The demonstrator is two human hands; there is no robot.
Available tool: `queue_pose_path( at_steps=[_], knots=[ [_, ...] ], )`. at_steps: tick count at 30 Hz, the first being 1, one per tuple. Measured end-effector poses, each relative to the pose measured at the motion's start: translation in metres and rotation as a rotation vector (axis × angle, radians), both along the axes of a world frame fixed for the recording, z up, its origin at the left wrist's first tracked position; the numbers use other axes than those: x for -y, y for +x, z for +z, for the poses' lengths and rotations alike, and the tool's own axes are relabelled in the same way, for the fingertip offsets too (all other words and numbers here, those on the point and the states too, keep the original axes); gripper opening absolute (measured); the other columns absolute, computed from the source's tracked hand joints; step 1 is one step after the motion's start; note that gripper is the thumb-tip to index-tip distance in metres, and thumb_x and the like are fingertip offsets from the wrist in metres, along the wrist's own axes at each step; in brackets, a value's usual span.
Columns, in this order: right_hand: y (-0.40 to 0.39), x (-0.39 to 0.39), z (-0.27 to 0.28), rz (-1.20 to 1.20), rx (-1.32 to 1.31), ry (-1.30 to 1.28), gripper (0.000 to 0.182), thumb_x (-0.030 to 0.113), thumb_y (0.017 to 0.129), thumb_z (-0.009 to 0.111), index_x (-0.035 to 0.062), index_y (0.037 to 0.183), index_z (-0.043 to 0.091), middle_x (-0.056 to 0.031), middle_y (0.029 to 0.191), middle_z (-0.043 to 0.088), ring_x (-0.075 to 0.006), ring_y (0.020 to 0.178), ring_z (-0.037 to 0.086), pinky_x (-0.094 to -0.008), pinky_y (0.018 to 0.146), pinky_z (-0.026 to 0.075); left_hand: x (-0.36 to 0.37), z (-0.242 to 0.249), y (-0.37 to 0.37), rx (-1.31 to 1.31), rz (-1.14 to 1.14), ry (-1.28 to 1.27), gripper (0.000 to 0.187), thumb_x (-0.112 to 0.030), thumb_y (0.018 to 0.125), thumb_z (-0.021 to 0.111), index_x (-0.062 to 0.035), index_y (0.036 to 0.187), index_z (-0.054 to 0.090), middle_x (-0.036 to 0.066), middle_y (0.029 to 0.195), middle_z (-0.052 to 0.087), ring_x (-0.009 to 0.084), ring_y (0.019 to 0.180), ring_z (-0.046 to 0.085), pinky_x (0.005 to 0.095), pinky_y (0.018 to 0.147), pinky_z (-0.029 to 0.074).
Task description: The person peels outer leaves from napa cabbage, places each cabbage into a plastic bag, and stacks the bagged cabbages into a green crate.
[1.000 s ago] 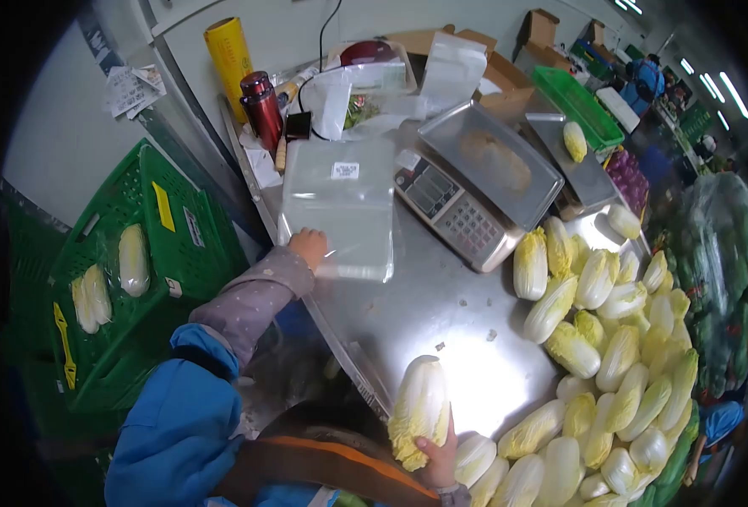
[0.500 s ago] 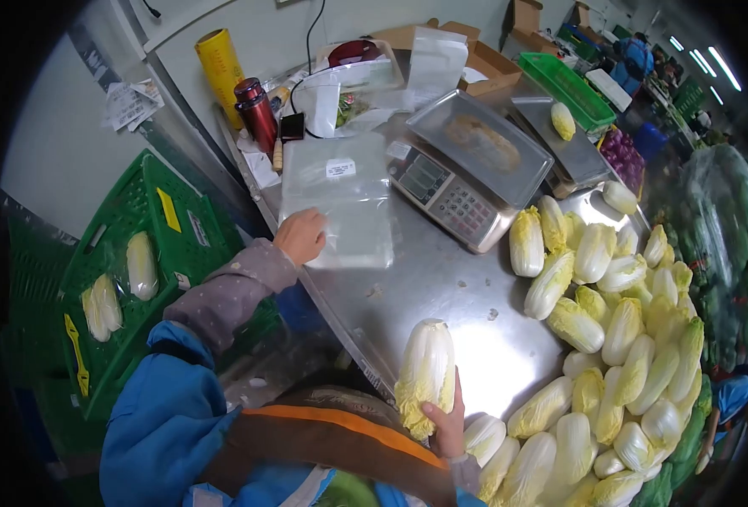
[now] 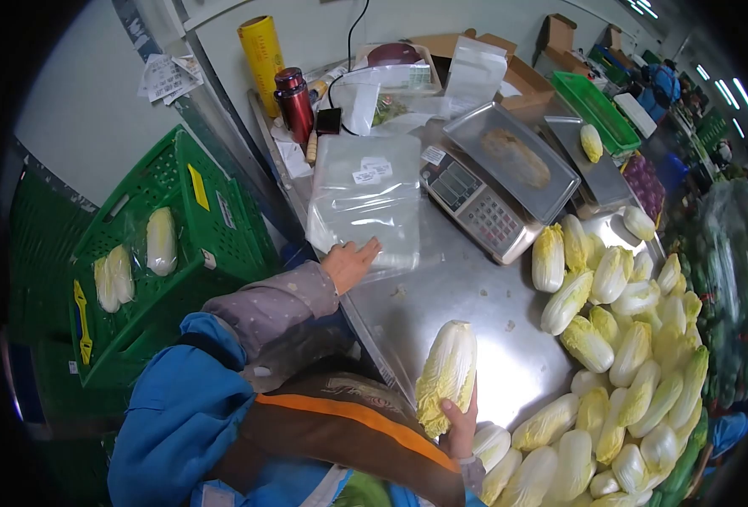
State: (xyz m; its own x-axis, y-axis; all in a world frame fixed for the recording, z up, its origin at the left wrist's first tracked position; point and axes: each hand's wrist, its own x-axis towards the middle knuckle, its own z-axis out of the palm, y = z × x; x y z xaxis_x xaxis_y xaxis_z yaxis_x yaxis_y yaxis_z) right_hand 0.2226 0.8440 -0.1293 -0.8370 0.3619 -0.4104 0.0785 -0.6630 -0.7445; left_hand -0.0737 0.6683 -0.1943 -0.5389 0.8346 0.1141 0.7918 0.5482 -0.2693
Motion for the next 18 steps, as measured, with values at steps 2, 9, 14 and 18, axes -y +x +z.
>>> queue_pose_path(
  at_steps=[2, 9, 14, 18],
  knots=[
    [0.004, -0.001, -0.003, -0.006, 0.012, 0.001, 0.083, 0.009, 0.070, 0.065, 0.0000, 0.139, 0.020, -0.0188, 0.125, 0.044, -0.0283, 0.108, 0.050, -0.0358, 0.088, 0.045, 0.003, -0.007, -0.001, 0.097, 0.029, -0.004, 0.043, -0.008, 0.076, 0.051, -0.0046, 0.118, 0.052, 0.008, 0.133, 0.042, 0.0217, 0.084, 0.056, 0.0325, 0.059, 0.050],
    [0.005, 0.000, -0.013, -0.040, 0.056, 0.086, 0.080, 0.020, 0.071, 0.064, -0.0009, 0.136, 0.023, -0.0190, 0.116, 0.048, -0.0265, 0.096, 0.054, -0.0337, 0.077, 0.049, 0.019, -0.008, -0.017, 0.253, 0.064, 0.033, 0.042, -0.007, 0.073, 0.052, -0.0042, 0.115, 0.054, 0.008, 0.133, 0.043, 0.0225, 0.093, 0.054, 0.0326, 0.064, 0.052],
    [0.007, -0.001, -0.018, -0.054, 0.059, 0.167, 0.076, 0.026, 0.072, 0.062, -0.0010, 0.134, 0.025, -0.0193, 0.106, 0.053, -0.0242, 0.082, 0.060, -0.0315, 0.064, 0.054, 0.017, 0.014, -0.056, 0.271, 0.060, 0.143, 0.040, 0.002, 0.069, 0.052, -0.0074, 0.106, 0.062, 0.004, 0.121, 0.055, 0.0250, 0.091, 0.055, 0.0352, 0.071, 0.050],
    [0.005, 0.000, -0.005, -0.014, 0.064, 0.007, 0.081, 0.019, 0.072, 0.066, -0.0007, 0.138, 0.022, -0.0181, 0.126, 0.044, -0.0270, 0.109, 0.049, -0.0340, 0.089, 0.043, 0.002, 0.048, -0.136, 0.524, 0.187, 0.521, 0.046, 0.010, 0.063, 0.047, -0.0129, 0.097, 0.068, 0.013, 0.103, 0.063, 0.0296, 0.097, 0.057, 0.0367, 0.086, 0.046]
  ],
)
